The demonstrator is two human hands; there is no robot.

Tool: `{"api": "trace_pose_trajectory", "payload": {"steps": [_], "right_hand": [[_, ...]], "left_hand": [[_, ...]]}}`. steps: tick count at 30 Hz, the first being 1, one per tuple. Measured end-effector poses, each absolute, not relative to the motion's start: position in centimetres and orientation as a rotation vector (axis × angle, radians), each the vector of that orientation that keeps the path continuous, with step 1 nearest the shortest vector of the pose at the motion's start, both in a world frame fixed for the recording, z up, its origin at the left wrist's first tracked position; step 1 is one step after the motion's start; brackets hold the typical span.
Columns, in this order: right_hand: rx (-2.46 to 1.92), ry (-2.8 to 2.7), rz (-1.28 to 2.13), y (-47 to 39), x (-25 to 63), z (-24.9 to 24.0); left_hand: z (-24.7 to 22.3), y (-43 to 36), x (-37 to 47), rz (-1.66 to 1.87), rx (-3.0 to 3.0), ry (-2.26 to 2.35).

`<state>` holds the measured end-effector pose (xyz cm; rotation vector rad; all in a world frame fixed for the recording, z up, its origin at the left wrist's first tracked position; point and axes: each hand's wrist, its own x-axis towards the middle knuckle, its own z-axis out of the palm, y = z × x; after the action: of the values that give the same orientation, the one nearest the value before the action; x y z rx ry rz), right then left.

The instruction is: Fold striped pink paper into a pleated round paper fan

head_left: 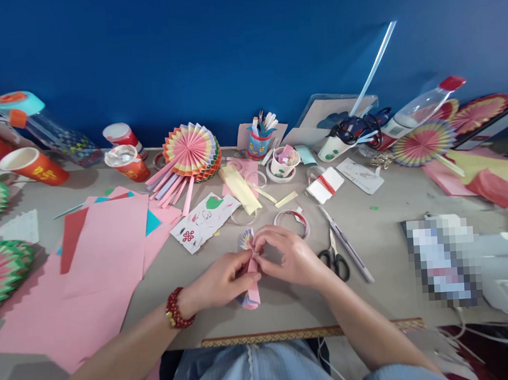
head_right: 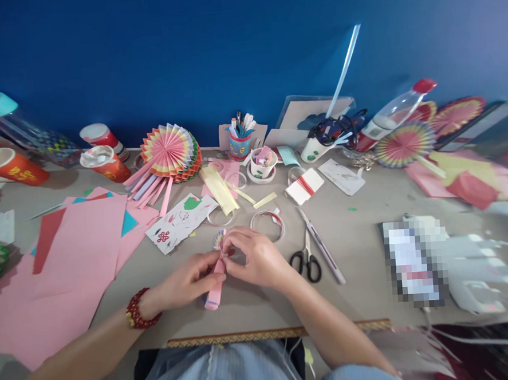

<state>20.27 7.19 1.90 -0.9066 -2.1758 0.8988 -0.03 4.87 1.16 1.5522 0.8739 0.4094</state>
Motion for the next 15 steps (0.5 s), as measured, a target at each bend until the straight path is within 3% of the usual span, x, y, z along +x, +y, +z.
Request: {"api": "trace_pose_trajectory", "payload": {"steps": [15], "right_hand": [[-0.907,-2.158,0.991,7.22,20.61,2.46]], "left_hand": [[1.28,4.86,-0.05,0.416,1.579,0.898]]}}
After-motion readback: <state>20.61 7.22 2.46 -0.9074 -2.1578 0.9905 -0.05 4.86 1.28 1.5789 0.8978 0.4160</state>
